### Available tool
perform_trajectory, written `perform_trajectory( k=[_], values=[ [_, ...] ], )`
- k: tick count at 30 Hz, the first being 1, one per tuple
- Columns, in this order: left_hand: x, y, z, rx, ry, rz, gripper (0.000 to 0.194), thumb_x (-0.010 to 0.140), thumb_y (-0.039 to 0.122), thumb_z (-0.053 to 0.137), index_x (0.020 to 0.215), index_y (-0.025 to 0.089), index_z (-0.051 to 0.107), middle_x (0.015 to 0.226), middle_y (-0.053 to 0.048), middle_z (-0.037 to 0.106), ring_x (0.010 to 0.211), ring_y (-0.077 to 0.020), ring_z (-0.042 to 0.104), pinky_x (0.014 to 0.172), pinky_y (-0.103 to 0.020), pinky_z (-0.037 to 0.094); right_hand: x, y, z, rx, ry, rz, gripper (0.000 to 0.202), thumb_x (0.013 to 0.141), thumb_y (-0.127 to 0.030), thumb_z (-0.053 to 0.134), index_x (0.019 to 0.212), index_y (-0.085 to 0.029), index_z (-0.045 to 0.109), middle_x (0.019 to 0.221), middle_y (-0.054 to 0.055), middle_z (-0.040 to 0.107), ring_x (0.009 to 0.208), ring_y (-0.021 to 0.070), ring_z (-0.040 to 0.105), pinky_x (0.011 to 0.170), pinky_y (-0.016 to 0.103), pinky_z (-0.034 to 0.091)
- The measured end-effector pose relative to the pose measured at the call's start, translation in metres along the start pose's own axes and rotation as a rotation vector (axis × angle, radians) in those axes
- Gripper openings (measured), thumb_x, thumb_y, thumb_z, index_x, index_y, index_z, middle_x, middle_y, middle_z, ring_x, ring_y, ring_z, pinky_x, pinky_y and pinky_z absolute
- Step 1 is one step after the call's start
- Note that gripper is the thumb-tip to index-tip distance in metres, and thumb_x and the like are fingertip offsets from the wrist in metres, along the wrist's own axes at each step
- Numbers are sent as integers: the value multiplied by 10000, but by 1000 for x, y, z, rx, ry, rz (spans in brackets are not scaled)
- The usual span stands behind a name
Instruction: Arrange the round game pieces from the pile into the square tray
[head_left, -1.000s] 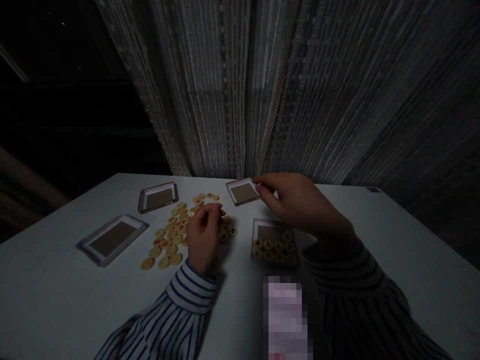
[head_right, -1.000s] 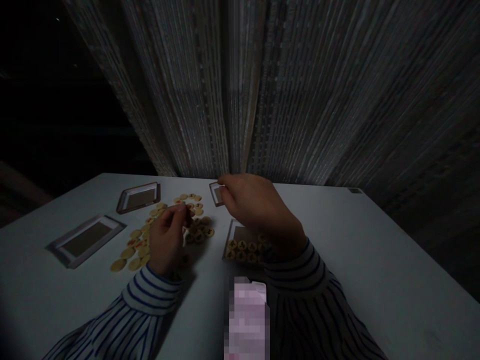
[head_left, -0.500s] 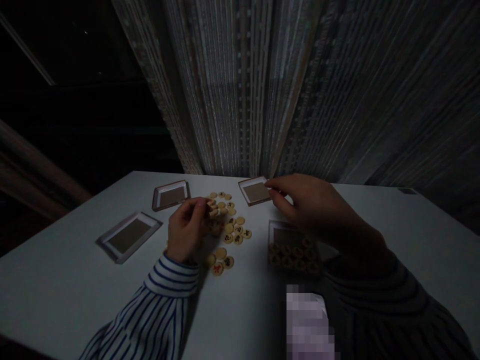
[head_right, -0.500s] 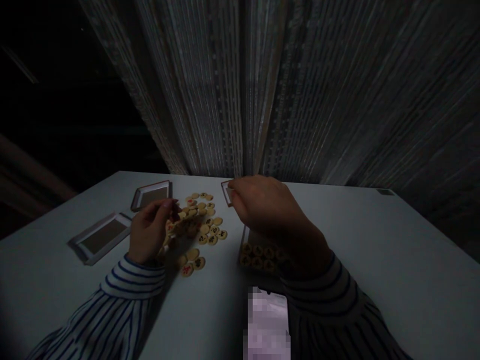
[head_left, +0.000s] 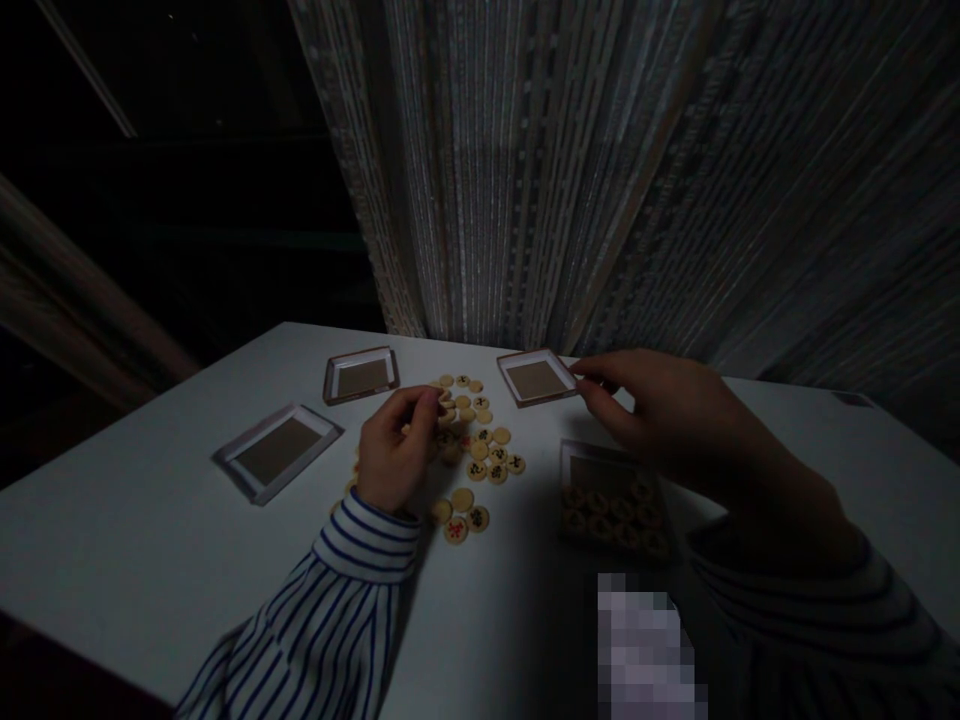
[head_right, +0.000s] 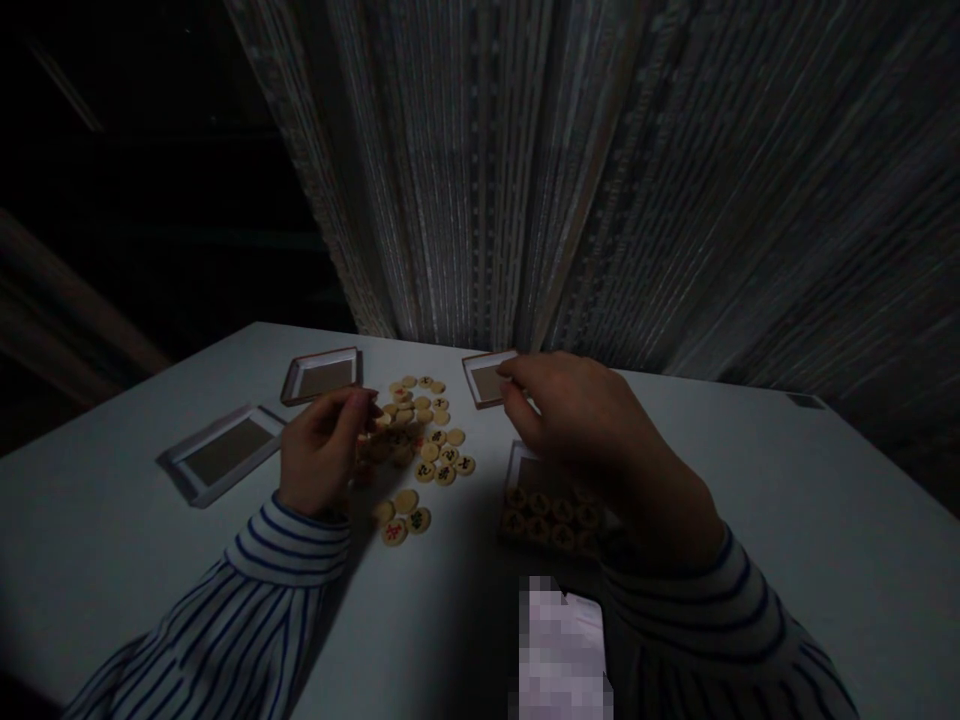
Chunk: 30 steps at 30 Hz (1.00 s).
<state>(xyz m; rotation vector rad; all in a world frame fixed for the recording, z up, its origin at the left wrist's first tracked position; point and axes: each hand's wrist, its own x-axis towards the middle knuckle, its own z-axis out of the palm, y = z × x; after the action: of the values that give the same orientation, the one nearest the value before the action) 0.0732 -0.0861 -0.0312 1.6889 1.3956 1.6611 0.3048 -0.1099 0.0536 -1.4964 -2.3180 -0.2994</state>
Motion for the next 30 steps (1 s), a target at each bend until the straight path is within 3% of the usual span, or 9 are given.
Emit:
perform_trajectory(
  k=[4,7,14,16,23,30],
  values=[
    [2,1,-2,31,6,19,233,785,360,522,824,158,633,702,-13,638,627,-123,571,602,-232,452,1,0,1,-23,-41,-6,277,819,-268,409,975,-189,623,888,52,667,772,182,594,664,288,423],
    [3,0,-3,86,-59,34,203,772,341,536,824,170,633,730,-14,649,642,-128,576,615,-237,456,2,-1,1,-31,-62,-8,284,820,-271,411,998,-186,615,895,54,663,775,179,592,668,285,422],
    [1,-5,-6,405,-526,129,147,735,290,555,808,194,638,807,-43,657,778,-183,586,728,-313,455,3,-10,13,-59,-184,-31,274,813,-274,431,1000,-195,615,912,59,661,817,203,596,684,301,422],
    [0,-6,-6,476,-613,157,163,726,282,560,837,196,642,848,-56,652,825,-199,579,769,-338,444,3,-13,20,-68,-208,-74,265,809,-266,438,991,-195,618,955,65,656,850,215,593,702,313,424],
    [-3,-9,-5,544,-724,213,218,709,274,596,913,204,629,914,-61,648,899,-215,564,824,-353,418,5,-17,34,-81,-296,-153,253,803,-246,457,975,-174,628,997,91,646,856,203,601,719,306,443],
    [-8,-7,1,652,-767,210,221,717,244,570,919,185,635,908,-82,663,879,-233,578,783,-349,425,4,-19,37,-76,-290,-161,248,802,-231,454,974,-171,622,967,84,654,845,212,605,692,322,451]
  ],
)
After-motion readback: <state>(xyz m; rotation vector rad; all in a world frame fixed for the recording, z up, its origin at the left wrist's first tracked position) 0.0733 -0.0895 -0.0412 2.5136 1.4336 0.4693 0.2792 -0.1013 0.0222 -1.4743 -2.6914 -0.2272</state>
